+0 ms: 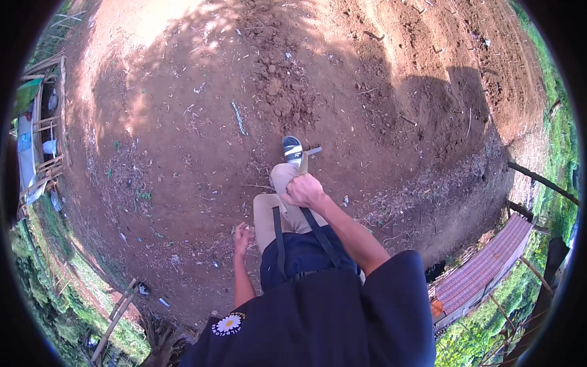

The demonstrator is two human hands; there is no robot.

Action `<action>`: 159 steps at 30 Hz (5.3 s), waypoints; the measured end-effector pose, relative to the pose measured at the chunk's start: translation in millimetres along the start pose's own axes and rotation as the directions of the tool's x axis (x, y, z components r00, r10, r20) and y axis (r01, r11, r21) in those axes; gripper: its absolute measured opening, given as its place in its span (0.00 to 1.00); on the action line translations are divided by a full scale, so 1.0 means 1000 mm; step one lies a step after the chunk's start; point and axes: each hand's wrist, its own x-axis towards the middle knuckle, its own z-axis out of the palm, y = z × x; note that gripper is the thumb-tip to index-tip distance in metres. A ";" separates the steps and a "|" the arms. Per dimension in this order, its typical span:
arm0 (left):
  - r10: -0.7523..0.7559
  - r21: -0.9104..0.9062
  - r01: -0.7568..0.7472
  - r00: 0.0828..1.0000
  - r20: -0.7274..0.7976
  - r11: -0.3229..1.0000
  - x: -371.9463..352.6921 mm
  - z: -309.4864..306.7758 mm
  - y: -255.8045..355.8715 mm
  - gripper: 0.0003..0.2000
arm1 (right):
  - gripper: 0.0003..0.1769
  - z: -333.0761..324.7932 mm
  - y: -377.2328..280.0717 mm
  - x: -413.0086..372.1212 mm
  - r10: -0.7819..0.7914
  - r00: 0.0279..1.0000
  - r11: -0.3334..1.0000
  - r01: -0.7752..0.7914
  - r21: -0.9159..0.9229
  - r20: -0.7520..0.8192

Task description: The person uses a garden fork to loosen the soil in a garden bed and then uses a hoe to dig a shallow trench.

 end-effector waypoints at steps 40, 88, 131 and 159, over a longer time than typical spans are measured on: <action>0.019 -0.179 -0.011 0.999 0.043 0.984 0.017 -0.043 -0.117 0.16 | 0.26 0.005 -0.028 0.000 0.158 0.974 0.974 -0.127 -0.188 0.164; -0.124 0.048 0.128 0.990 -0.072 0.991 -0.042 -0.113 -0.260 0.16 | 0.25 0.002 0.085 -0.049 0.472 0.834 0.834 -0.528 -0.162 -0.286; 0.025 0.413 -0.077 0.991 0.131 0.908 -0.056 -0.019 -0.327 0.16 | 0.21 0.368 -0.035 -0.321 0.300 0.931 0.953 -0.280 -0.120 0.209; 0.741 0.596 -0.764 0.248 0.624 -0.247 -0.088 0.242 0.035 0.23 | 0.44 0.306 -0.054 -0.425 0.737 0.284 0.289 -0.953 0.092 0.613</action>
